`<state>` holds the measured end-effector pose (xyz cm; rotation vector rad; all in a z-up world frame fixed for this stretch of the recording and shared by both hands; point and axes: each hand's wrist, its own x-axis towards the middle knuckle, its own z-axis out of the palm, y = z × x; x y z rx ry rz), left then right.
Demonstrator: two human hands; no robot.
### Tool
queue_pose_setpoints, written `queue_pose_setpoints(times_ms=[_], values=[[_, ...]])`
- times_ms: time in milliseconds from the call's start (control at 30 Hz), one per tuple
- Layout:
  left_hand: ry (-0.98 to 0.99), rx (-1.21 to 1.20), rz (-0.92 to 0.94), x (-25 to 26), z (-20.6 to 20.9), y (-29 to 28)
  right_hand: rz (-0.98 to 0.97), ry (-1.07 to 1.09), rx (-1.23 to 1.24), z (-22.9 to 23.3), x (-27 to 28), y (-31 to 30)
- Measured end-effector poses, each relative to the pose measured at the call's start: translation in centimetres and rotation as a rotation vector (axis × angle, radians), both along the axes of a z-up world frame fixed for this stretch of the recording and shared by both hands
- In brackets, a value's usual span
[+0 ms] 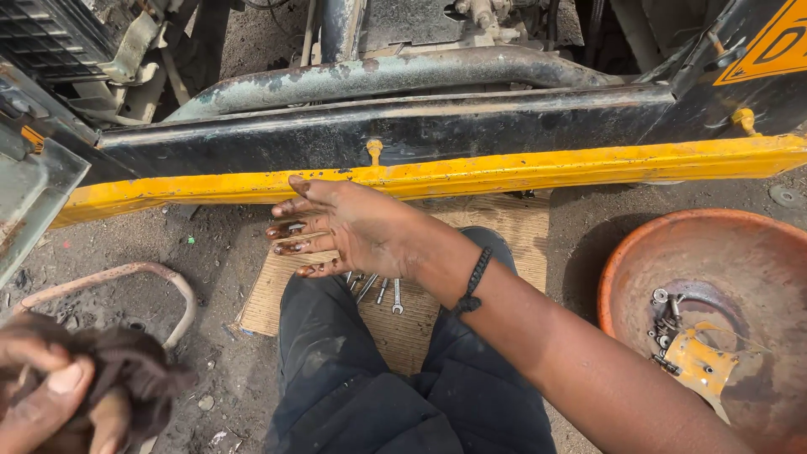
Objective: Dismantling and repairing components of a small vehicle engine using wrenches.
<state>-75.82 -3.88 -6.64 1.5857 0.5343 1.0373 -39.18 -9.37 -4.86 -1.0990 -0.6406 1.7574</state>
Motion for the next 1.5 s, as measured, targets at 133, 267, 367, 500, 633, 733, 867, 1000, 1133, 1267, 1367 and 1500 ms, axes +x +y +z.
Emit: queue_pose_setpoints(times_ms=[133, 267, 367, 500, 633, 733, 867, 1000, 1133, 1267, 1367, 1500], values=[[-0.165, 0.012, -0.113, 20.9, 6.0, -1.3, -0.066, 0.099, 0.091, 2.0, 2.4, -2.2], [-0.116, 0.200, -0.184, 33.1, 10.1, -1.2, -0.631, -0.081, 0.509, 2.2, 9.9, -2.8], [0.181, 0.670, -0.008, 34.2, 11.4, -1.7, -1.089, -0.325, 0.642, 7.7, 14.0, -6.9], [0.115, 0.483, -0.252, 32.3, 10.3, -3.7, -1.182, -0.371, 0.688, 8.5, 17.0, -9.3], [-0.021, 0.112, -0.192, 31.1, 8.6, -1.5, -1.252, -0.427, 0.430, 7.1, 17.8, -11.2], [-0.321, -0.198, -0.327, 30.3, 8.7, 0.5, -1.208, -0.670, 0.315, 5.8, 17.0, -12.0], [-0.420, -0.511, -0.492, 31.0, 10.7, 1.0, -1.149, -0.625, 0.144, 5.8, 17.3, -12.2], [-0.396, -0.435, -0.782, 31.4, 11.9, 0.1, -1.190, -0.647, 0.088, 6.7, 14.0, -11.1], [-0.095, -0.230, -0.897, 33.4, 12.0, -3.7, -1.340, -0.189, 0.259, 3.5, 6.4, -9.1], [0.291, 0.411, -0.947, 33.4, 9.7, -9.7, -1.132, 0.462, 0.293, -6.8, 7.8, -4.4], [0.125, 0.772, -0.766, 31.7, 9.2, -10.2, -0.971, 0.551, 0.248, -9.4, 9.8, -3.1], [0.202, 0.103, -0.832, 30.0, 11.9, -6.1, -0.976, 0.396, 0.305, -6.4, 12.4, -2.9]])
